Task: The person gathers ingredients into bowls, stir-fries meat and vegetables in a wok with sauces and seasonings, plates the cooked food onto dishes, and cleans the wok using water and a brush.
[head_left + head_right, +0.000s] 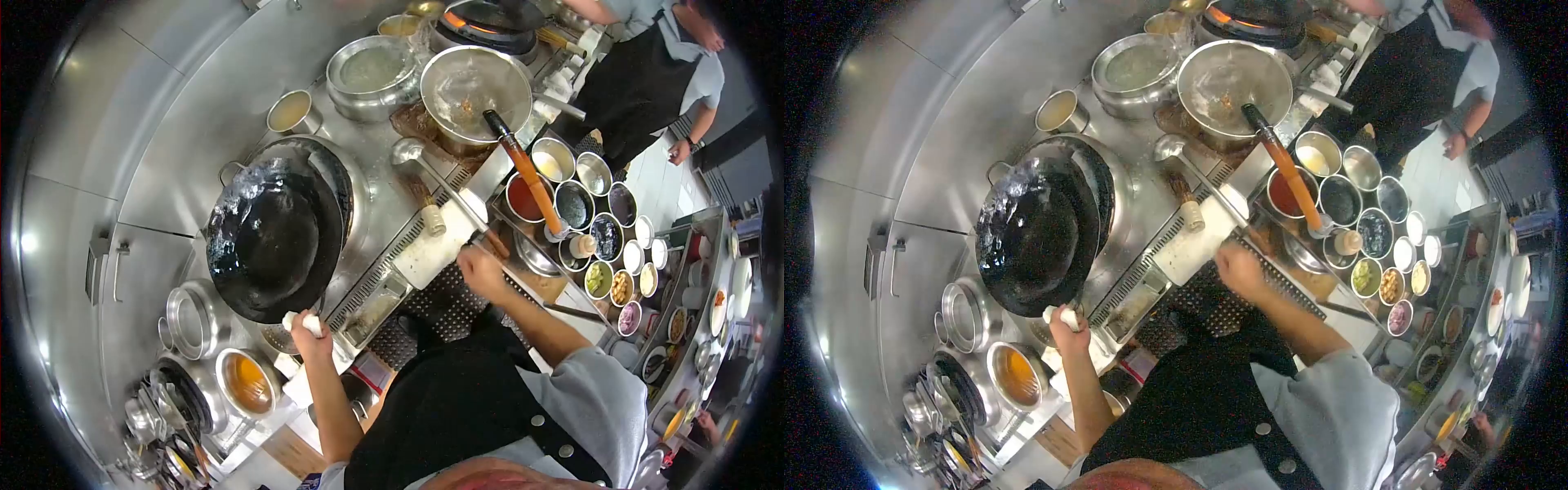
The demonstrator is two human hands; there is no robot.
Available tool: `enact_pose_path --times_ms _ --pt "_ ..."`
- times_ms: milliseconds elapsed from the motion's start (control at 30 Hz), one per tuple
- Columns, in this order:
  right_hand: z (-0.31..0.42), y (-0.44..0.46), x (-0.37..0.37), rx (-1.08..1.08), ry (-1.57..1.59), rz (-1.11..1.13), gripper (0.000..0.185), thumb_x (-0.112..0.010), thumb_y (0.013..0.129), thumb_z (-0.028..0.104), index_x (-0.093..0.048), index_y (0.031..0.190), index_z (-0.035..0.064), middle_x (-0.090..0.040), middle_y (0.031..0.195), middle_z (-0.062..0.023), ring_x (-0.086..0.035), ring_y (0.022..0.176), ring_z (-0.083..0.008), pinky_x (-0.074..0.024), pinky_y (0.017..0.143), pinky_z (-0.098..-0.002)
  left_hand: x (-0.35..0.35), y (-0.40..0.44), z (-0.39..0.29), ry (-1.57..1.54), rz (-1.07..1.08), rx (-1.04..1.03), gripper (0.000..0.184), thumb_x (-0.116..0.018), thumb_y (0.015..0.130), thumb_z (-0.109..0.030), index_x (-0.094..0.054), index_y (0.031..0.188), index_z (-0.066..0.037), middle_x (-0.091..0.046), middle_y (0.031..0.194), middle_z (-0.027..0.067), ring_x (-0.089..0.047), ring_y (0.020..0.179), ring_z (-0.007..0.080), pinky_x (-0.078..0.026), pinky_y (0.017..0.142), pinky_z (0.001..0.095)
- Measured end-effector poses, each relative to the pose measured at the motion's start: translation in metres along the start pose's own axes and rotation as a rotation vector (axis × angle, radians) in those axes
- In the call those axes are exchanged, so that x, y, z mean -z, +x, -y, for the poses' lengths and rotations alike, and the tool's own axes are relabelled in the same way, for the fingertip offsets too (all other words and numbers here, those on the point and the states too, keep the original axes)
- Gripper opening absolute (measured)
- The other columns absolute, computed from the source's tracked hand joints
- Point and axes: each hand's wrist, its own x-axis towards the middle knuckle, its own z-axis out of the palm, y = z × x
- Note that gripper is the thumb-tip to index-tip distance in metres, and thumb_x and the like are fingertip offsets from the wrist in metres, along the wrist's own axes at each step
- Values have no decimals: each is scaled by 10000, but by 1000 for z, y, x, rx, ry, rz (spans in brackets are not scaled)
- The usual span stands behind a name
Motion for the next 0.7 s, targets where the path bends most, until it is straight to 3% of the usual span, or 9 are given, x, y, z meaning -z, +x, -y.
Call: enact_pose_path --times_ms 33,100,133,233,300,400,500,600,700 --pt "-12 -24 -35 -121 190 155 338 -610 958 137 -682 1276 48 -715 993 -222 -709 852 -377 -592 792 -476 3 5 1 -14 -21 15 141 -660 890 -198 -556 840 -118 -553 648 27 -466 427 160 -309 375 282" --pt "-25 -40 -91 -914 568 806 420 -542 1041 322 -642 1318 23 -725 1061 -214 -719 898 -338 -597 773 -487 12 16 6 -15 -6 -1 133 -659 888 -187 -555 865 -106 -577 686 33 -458 433 159 -312 378 290" --pt "-50 -39 -133 -913 579 808 420 -542 1041 322 -642 1318 23 -725 1061 -214 -719 898 -338 -597 773 -487 12 14 9 -6 -5 -12 128 -656 888 -185 -555 884 -108 -589 709 43 -460 439 159 -313 379 289" --pt "-100 -12 -217 -1500 1215 358 696 -446 1029 567 -516 1430 2 -696 1140 -173 -721 896 -294 -614 755 -456 27 18 13 -12 39 -9 133 -653 885 -179 -550 930 -109 -621 779 74 -464 457 164 -317 386 284" --pt "-97 5 -246 -1266 1552 243 624 -386 1037 574 -625 1323 73 -731 1224 -109 -703 1102 -286 -554 937 -569 30 3 16 -18 -52 -7 132 -649 887 -180 -546 931 -110 -622 792 85 -461 457 167 -315 387 278" --pt "-60 12 -258 -1136 1809 -137 512 -431 1052 489 -636 1321 104 -738 1221 -57 -705 1119 -276 -579 914 -552 38 -24 13 -9 -43 8 138 -643 887 -184 -544 937 -102 -614 778 91 -466 483 165 -319 399 268" --pt "-127 -9 -325 -1204 1656 -65 445 -469 1062 419 -635 1320 96 -738 1218 -68 -709 1116 -281 -596 907 -529 45 -46 7 -36 -66 38 163 -649 891 -201 -545 962 -98 -614 776 93 -469 489 162 -332 409 267" --pt "-110 -9 -266 -1115 1344 -94 465 -497 1055 400 -572 1360 57 -671 1299 -162 -698 1098 -303 -593 882 -543 37 -67 -7 -61 -106 38 195 -659 902 -231 -547 981 -93 -618 779 96 -477 492 162 -346 419 267" --pt "-133 -2 -288 -1173 1406 -112 510 -468 1050 512 -622 1347 127 -703 1297 -81 -705 1113 -292 -590 913 -531 32 -81 -16 -57 -129 17 227 -663 926 -278 -562 974 -81 -637 790 100 -509 510 169 -358 427 269"
